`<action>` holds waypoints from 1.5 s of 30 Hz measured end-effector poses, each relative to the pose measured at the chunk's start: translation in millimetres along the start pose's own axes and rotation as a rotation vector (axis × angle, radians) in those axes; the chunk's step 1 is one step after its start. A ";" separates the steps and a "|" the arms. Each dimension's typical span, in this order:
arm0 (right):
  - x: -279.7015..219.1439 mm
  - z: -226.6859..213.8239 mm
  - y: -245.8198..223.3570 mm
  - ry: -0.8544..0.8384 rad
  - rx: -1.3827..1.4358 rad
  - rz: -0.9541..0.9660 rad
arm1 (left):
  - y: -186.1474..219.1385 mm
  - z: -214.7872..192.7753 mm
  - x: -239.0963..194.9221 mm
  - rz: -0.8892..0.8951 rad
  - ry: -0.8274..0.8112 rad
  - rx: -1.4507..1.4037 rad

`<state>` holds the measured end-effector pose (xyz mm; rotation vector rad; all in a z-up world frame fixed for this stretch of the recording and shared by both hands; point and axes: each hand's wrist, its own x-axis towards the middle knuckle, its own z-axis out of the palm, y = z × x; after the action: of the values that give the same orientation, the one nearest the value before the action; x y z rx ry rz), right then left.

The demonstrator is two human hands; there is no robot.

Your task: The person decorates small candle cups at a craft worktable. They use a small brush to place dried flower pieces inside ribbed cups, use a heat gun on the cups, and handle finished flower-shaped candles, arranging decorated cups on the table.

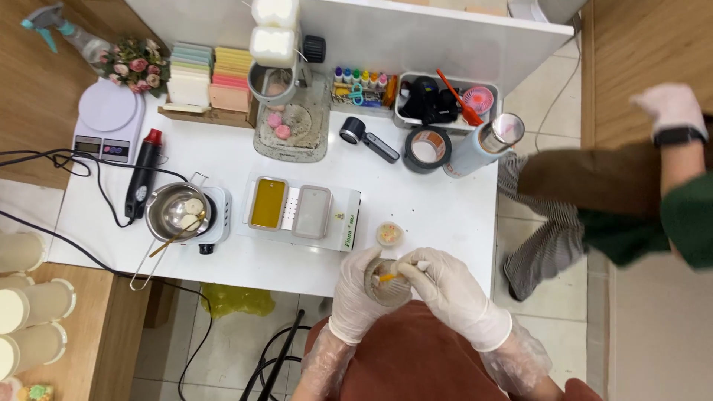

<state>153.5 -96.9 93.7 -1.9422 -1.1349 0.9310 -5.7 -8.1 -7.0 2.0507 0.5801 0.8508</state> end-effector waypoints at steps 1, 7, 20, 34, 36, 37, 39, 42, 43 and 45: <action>0.7 -0.5 5.6 0.001 0.011 0.019 | -4.4 3.5 -1.4 -0.010 -0.019 -0.004; -3.8 0.1 44.7 0.005 0.373 0.243 | -13.2 10.2 1.1 -0.033 -0.064 0.162; 1.5 5.0 67.3 0.111 -0.038 -0.136 | -38.5 34.7 -0.1 -0.101 -0.104 0.026; 1.9 -0.7 115.8 0.137 0.521 0.267 | -55.3 54.7 -11.9 -0.376 -0.089 -0.104; 2.3 -1.1 125.5 0.143 0.645 0.294 | -56.7 56.5 -9.2 -0.411 -0.079 -0.111; 2.6 -1.7 128.1 0.137 0.639 0.295 | -59.1 58.1 -7.9 -0.415 -0.072 -0.114; 3.1 -2.1 132.9 0.122 0.632 0.335 | -64.6 60.5 -6.0 -0.322 -0.071 0.012; 4.0 -2.1 132.6 0.109 0.604 0.405 | -77.5 67.3 -10.7 -0.432 -0.079 -0.113; 4.6 -1.5 133.1 0.102 0.596 0.404 | -79.6 69.6 -10.3 -0.435 -0.069 -0.117; 5.9 -0.7 133.6 0.130 0.646 0.438 | -83.6 74.2 -9.1 -0.408 -0.041 0.084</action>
<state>210.6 -142.2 -18.5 -1.6825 -0.2626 1.1940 35.0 -5.6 -111.4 1.9228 0.9833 0.5489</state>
